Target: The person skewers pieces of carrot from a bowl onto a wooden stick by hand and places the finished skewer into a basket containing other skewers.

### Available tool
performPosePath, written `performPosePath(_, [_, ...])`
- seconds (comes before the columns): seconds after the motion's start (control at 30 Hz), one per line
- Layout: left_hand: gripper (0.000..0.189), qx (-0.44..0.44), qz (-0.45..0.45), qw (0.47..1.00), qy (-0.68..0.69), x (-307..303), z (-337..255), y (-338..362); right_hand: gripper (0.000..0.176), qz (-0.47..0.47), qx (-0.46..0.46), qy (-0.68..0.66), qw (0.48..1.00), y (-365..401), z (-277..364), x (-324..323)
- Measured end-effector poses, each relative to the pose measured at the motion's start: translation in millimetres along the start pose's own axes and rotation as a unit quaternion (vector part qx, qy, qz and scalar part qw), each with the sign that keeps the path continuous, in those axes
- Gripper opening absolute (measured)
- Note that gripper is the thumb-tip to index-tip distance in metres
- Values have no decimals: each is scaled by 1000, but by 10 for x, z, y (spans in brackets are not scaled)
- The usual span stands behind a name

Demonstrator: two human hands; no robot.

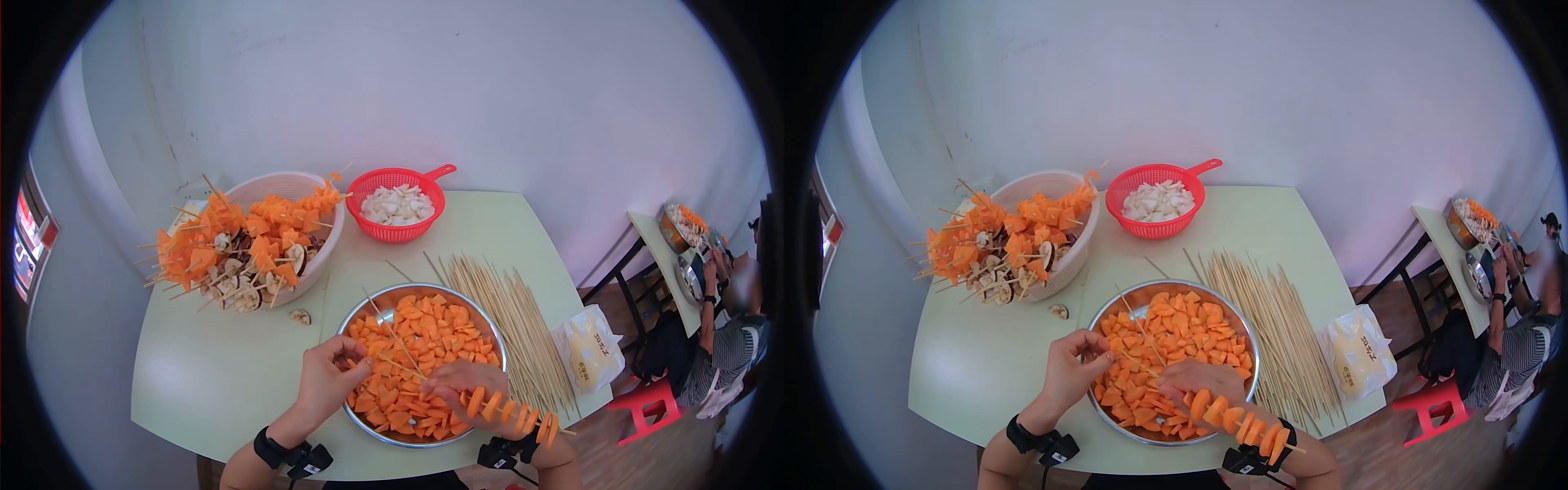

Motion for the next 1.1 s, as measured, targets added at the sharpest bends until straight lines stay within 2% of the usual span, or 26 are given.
performPosePath(0.17, [9, 3, -12, 999, 33, 25, -40, 28, 8, -23, -2, -3, 1000, 12, 12, -12])
performPosePath(0.23, [8, -15, -18, 999, 39, 60, -68, 93, 16, 12, -16, 35, 999, 8, 20, 20])
performPosePath(0.3, [13, 48, 40, 996, -66, 210, -178, 195, 13, 6, -28, 40, 999, 53, -51, 109])
performPosePath(0.37, [16, 67, 32, 996, -58, 200, -258, 203, 10, 2, -42, 48, 998, 69, -33, 115])
performPosePath(0.47, [17, 86, 69, 991, -73, 180, -364, 194, 14, -1, -14, 6, 1000, 19, 40, 6])
performPosePath(0.5, [20, 212, 56, 965, -144, 172, -442, 191, 12, 8, 46, -54, 997, 3, 6, -23])
performPosePath(0.53, [23, 334, 42, 917, -213, 179, -524, 216, 9, 16, 105, -115, 988, -6, -29, -26])
performPosePath(0.57, [23, 335, 41, 917, -212, 189, -548, 198, 9, 16, 104, -114, 988, -8, -16, -22])
performPosePath(0.63, [26, 393, 56, 887, -237, 253, -623, 213, 7, 6, 242, -285, 927, 47, -87, 28])
performPosePath(0.67, [26, 393, 54, 887, -236, 242, -572, 237, 7, 8, 243, -284, 928, 71, -112, 31])
performPosePath(0.73, [22, 261, 203, 922, -202, 288, -323, 247, 16, 78, 188, -328, 923, 96, -171, 80])
performPosePath(0.77, [22, 263, 201, 922, -202, 270, -304, 238, 16, 79, 185, -327, 924, 85, -190, 97])
performPosePath(0.83, [19, 243, 173, 933, -201, 232, -282, 215, 36, 38, 250, -265, 930, 109, -260, 98])
performPosePath(0.87, [19, 245, 175, 932, -201, 202, -271, 188, 36, 36, 250, -264, 931, 76, -276, 68])
performPosePath(0.93, [18, 265, 113, 933, -215, 73, -277, 106, 55, -33, 284, -322, 902, -35, -368, -77])
performPosePath(0.97, [18, 267, 114, 933, -214, 49, -290, 87, 55, -35, 283, -321, 903, -79, -383, -128])
performPosePath(1.03, [18, 268, 79, 930, -240, -4, -316, 50, 46, -232, 270, -360, 862, -95, -440, -358])
performPosePath(1.07, [18, 268, 79, 930, -238, -15, -314, 39, 46, -231, 270, -358, 863, -62, -480, -403])
performPosePath(1.1, [18, 276, 87, 926, -242, -16, -311, 35, 37, -236, 295, -302, 875, -13, -547, -453])
Point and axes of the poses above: each hand's wrist, its own y-axis away from the middle knuckle, its own x-axis out of the palm, z = x × y, the point moved 4 cm from there along -y, towards the middle knuckle, and after that the axes turned 11 degrees about y, right-handed, at the moved point
